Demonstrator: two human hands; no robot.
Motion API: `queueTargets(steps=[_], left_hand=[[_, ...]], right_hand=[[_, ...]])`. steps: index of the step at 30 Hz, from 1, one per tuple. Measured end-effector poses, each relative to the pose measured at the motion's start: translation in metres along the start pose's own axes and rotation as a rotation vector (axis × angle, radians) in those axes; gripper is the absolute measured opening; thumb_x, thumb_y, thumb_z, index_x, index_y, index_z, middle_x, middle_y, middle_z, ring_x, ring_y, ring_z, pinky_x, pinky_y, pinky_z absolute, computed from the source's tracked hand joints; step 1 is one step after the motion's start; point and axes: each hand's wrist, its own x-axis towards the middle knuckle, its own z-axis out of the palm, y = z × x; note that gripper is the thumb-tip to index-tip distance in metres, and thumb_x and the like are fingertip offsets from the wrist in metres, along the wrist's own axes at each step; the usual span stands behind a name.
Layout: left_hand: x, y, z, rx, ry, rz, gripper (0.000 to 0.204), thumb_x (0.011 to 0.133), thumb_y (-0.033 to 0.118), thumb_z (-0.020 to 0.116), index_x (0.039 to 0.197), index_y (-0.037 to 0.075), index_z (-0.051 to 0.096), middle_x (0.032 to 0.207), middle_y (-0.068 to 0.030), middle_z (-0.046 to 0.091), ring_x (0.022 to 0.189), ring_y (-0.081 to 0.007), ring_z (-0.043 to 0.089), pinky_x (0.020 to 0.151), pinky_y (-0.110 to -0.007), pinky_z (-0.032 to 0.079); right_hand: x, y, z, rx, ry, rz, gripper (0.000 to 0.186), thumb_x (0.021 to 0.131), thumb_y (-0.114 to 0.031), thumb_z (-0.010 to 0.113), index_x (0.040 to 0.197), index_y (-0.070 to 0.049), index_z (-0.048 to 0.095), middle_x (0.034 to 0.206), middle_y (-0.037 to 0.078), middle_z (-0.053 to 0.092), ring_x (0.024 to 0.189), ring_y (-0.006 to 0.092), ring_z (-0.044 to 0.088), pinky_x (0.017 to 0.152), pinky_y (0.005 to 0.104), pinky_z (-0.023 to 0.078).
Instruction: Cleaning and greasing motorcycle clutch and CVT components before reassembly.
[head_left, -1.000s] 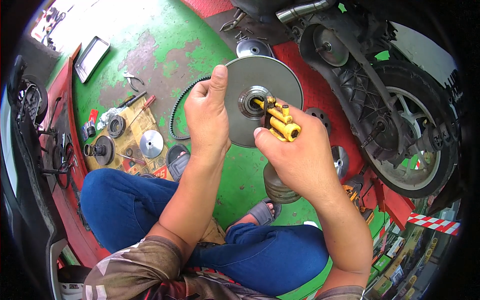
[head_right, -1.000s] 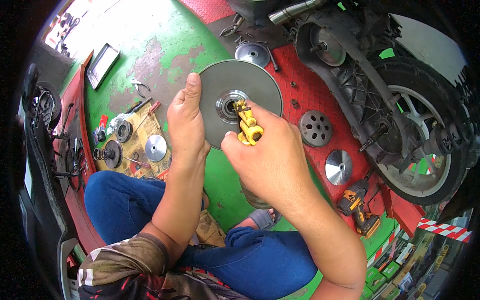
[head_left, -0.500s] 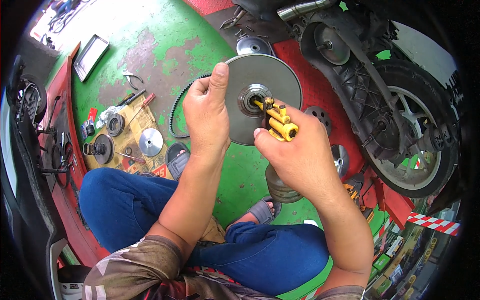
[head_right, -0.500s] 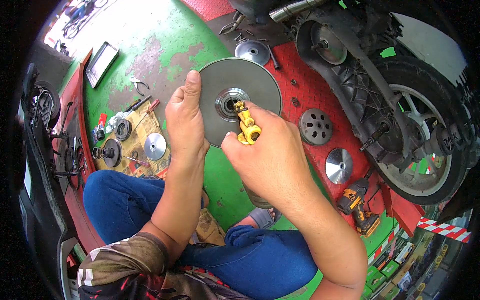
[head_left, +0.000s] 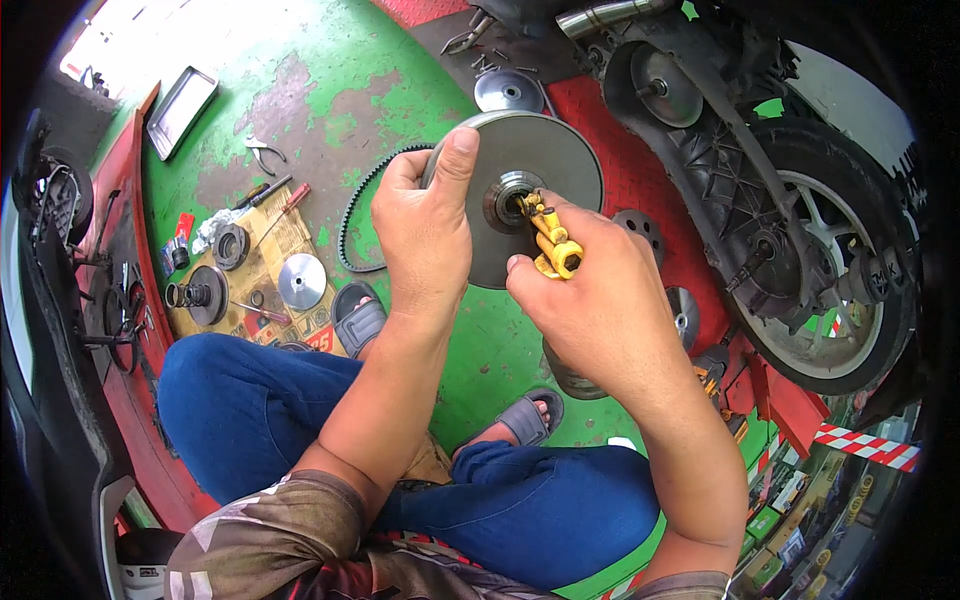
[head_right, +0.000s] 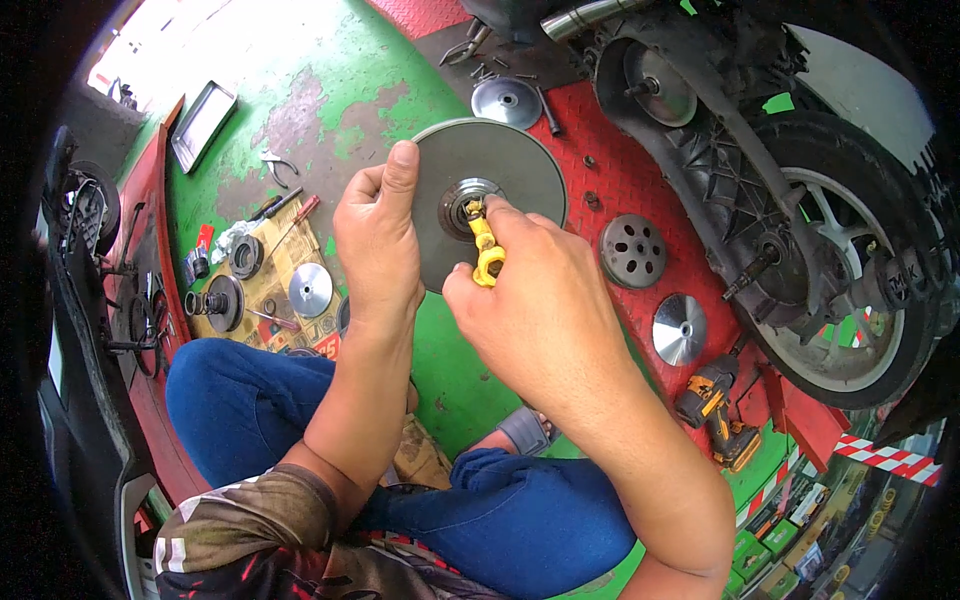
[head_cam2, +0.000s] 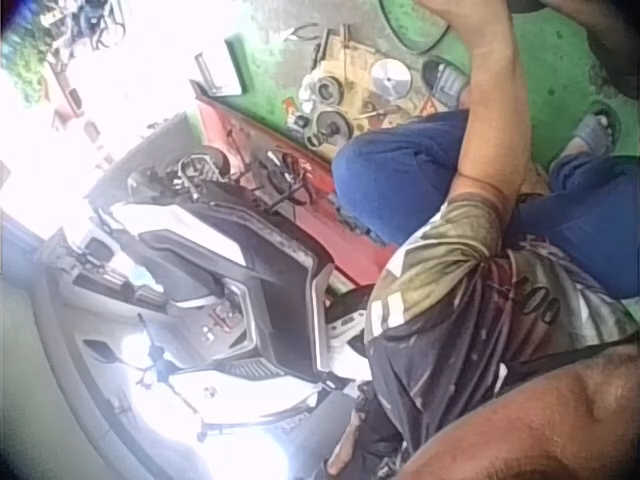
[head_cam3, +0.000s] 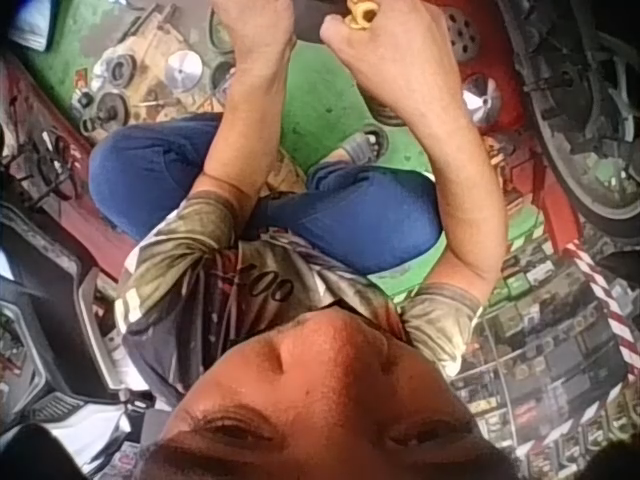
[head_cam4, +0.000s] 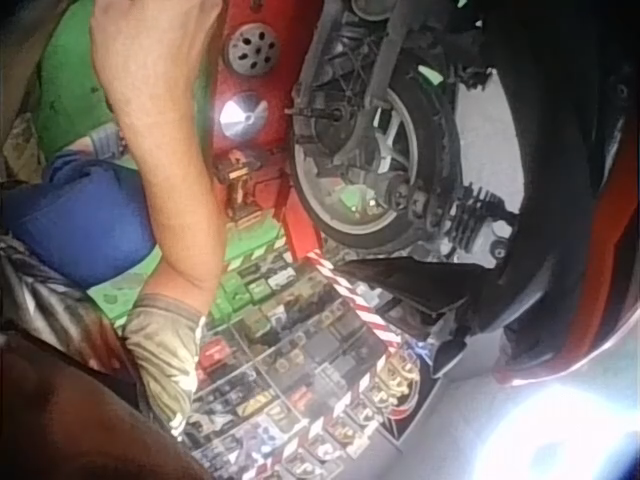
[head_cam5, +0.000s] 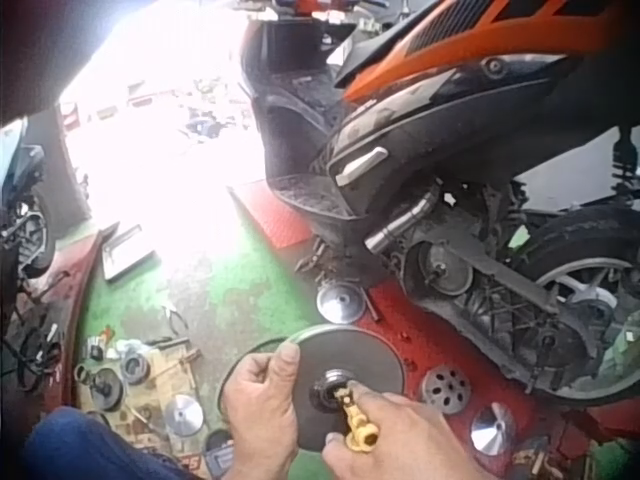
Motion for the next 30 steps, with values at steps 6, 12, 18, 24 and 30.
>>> queueTargets(steps=[6, 12, 18, 24, 30], left_hand=[[0.003, -0.008, -0.001, 0.026, 0.011, -0.047, 0.056, 0.095, 0.050, 0.079, 0.096, -0.005, 0.068, 0.086, -0.0059, 0.067, 0.079, -0.0104, 0.058, 0.072, -0.028, 0.050], [0.008, -0.010, -0.002, -0.075, -0.013, -0.106, 0.058, 0.097, 0.050, 0.077, 0.099, -0.007, 0.067, 0.088, -0.0073, 0.069, 0.080, -0.0119, 0.061, 0.073, -0.028, 0.052], [0.015, -0.015, -0.004, -0.245, -0.091, -0.170, 0.058, 0.098, 0.049, 0.076, 0.102, -0.008, 0.066, 0.090, -0.0106, 0.071, 0.078, -0.0126, 0.066, 0.068, -0.027, 0.055], [0.013, -0.017, -0.001, -0.281, -0.129, -0.168, 0.056, 0.099, 0.048, 0.075, 0.101, -0.007, 0.065, 0.091, -0.0111, 0.071, 0.077, -0.0127, 0.066, 0.067, -0.028, 0.056], [0.016, -0.021, -0.007, -0.259, -0.133, -0.168, 0.056, 0.099, 0.049, 0.074, 0.102, -0.007, 0.065, 0.093, -0.0118, 0.072, 0.078, -0.0133, 0.067, 0.068, -0.028, 0.056]], right_hand=[[-0.005, 0.002, 0.013, -0.123, -0.015, -0.098, 0.053, 0.087, -0.016, 0.071, 0.131, 0.011, 0.059, 0.101, 0.028, 0.067, 0.094, 0.0449, 0.070, 0.085, 0.0518, 0.057], [-0.012, 0.007, 0.023, -0.163, 0.048, -0.151, 0.056, 0.088, -0.013, 0.071, 0.138, 0.007, 0.058, 0.106, 0.024, 0.066, 0.094, 0.0424, 0.069, 0.084, 0.0480, 0.056], [-0.012, 0.006, 0.021, -0.117, 0.064, -0.202, 0.056, 0.088, -0.011, 0.072, 0.138, 0.008, 0.057, 0.108, 0.023, 0.066, 0.096, 0.0415, 0.069, 0.084, 0.0480, 0.056], [-0.011, 0.010, 0.018, -0.117, 0.036, -0.210, 0.059, 0.089, -0.014, 0.071, 0.140, 0.011, 0.054, 0.110, 0.025, 0.065, 0.106, 0.0396, 0.066, 0.092, 0.0473, 0.055], [-0.015, 0.008, 0.007, 0.026, 0.021, -0.167, 0.058, 0.088, -0.014, 0.071, 0.137, 0.012, 0.056, 0.104, 0.024, 0.065, 0.096, 0.0417, 0.067, 0.086, 0.0490, 0.055]])
